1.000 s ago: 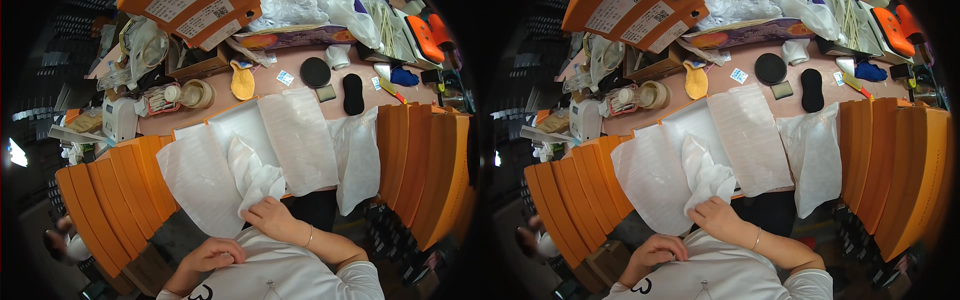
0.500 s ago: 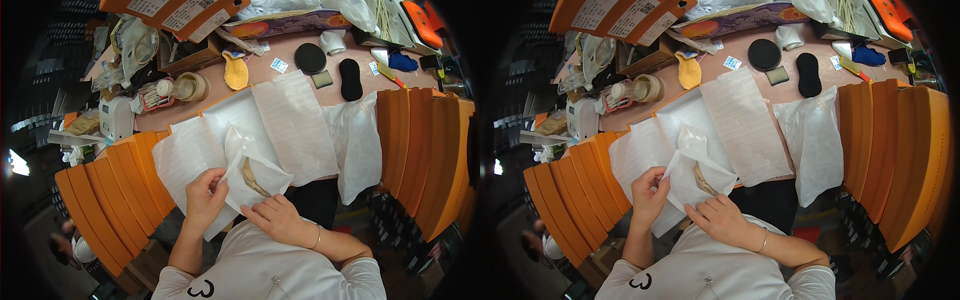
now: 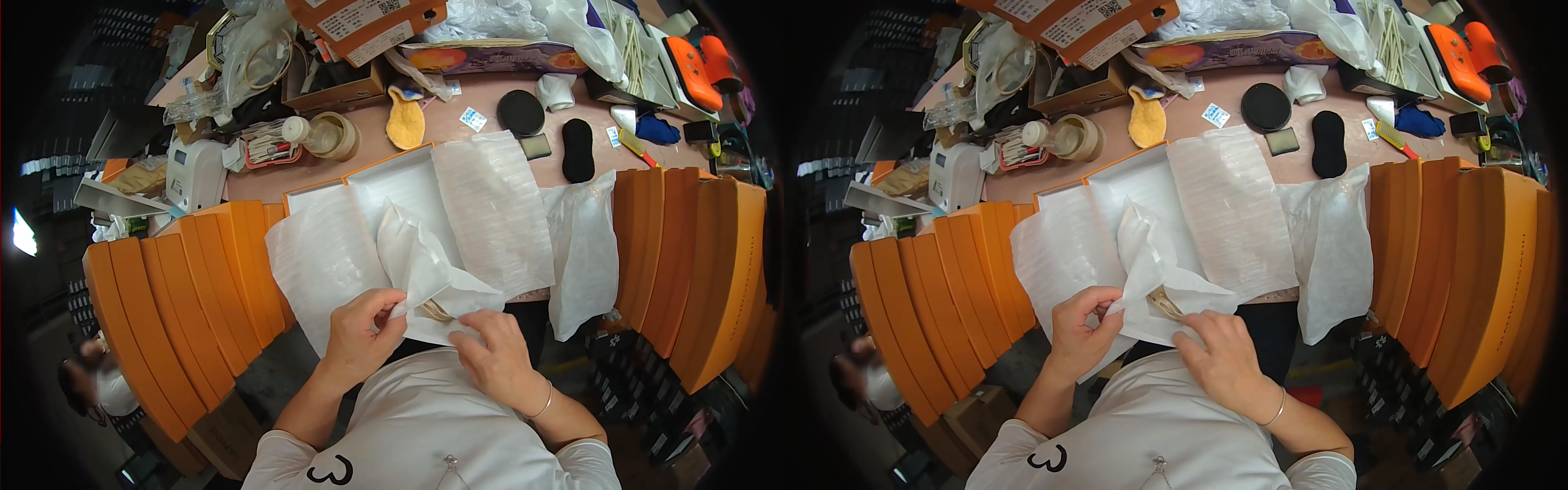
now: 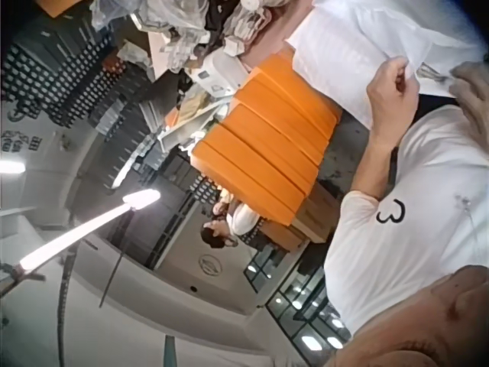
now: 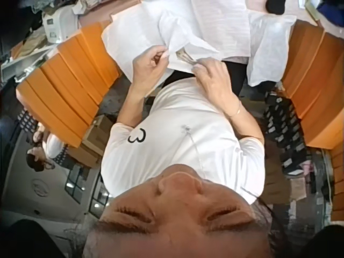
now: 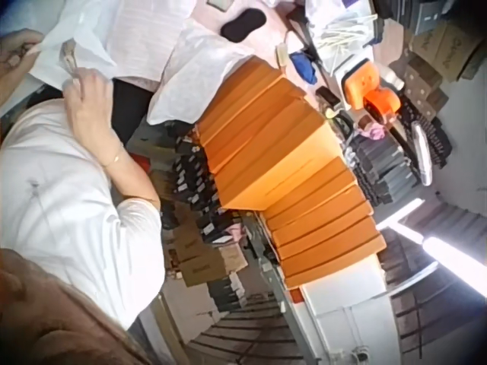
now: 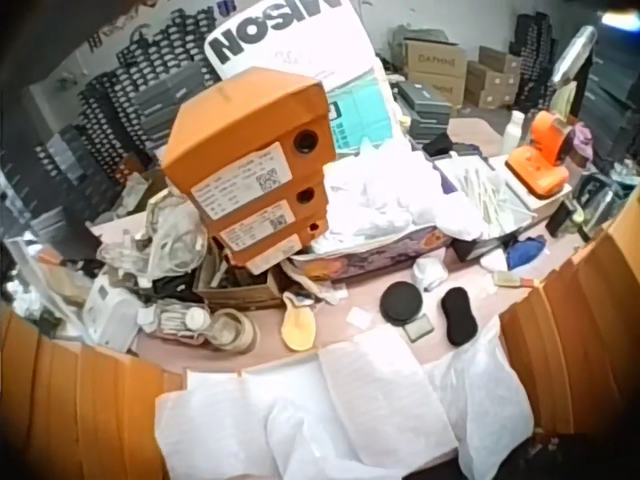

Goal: Packing high-heeled shoes into boxes and wrapping them in tissue paper.

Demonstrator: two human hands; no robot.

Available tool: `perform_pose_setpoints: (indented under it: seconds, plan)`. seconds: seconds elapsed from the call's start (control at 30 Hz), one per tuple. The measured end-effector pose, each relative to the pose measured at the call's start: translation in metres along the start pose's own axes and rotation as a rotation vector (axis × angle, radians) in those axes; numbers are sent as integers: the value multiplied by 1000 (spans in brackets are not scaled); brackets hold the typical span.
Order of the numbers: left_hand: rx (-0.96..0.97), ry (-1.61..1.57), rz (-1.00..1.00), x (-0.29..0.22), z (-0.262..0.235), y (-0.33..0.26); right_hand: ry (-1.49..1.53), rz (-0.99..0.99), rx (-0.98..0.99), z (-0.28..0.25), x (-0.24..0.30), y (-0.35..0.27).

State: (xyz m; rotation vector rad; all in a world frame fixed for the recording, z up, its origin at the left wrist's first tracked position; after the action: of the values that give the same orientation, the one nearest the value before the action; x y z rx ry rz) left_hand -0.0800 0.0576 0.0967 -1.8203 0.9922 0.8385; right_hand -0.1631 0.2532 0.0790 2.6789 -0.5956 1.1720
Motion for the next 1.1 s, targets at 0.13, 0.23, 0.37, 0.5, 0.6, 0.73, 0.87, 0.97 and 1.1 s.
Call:
perform_pose_setpoints:
  seconds: [0.13,0.23,0.37,0.5,0.6,0.73,0.87,0.97,1.1]
  plan:
    - [-290,275,347,6,-24,-18,168,222,6,4,-4,-7]
    - [-823,75,363,50,-62,-40,579,355,-79,19,-12,-2]
    - [-490,-551,-319,169,-62,-89,500,157,-9,47,10,36]
    - [-23,153,-195,179,-3,-103,-71,231,436,142,-50,56]
    - [-86,216,167,181,16,-81,-216,245,255,176,-92,59]
    - [-57,82,407,207,14,-60,-120,2,-71,137,-65,65]
    - [137,424,412,140,6,-23,-177,201,247,223,-152,68]
    - [-19,553,600,136,25,10,-109,46,151,156,-75,71]
    - [302,797,522,133,38,64,168,315,-26,67,-43,-25]
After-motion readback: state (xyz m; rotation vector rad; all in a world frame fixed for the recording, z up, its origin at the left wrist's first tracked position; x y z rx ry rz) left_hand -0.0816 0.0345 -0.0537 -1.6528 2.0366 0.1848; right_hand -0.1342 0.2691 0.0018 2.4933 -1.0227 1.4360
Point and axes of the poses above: each hand's wrist, its own y-axis towards the middle knuckle, its own z-axis out of the palm, x = y × z, the point moved 1 cm from there along y, towards the middle knuckle, and after that the axes turned 8 degrees about x, right-handed, at the moved point
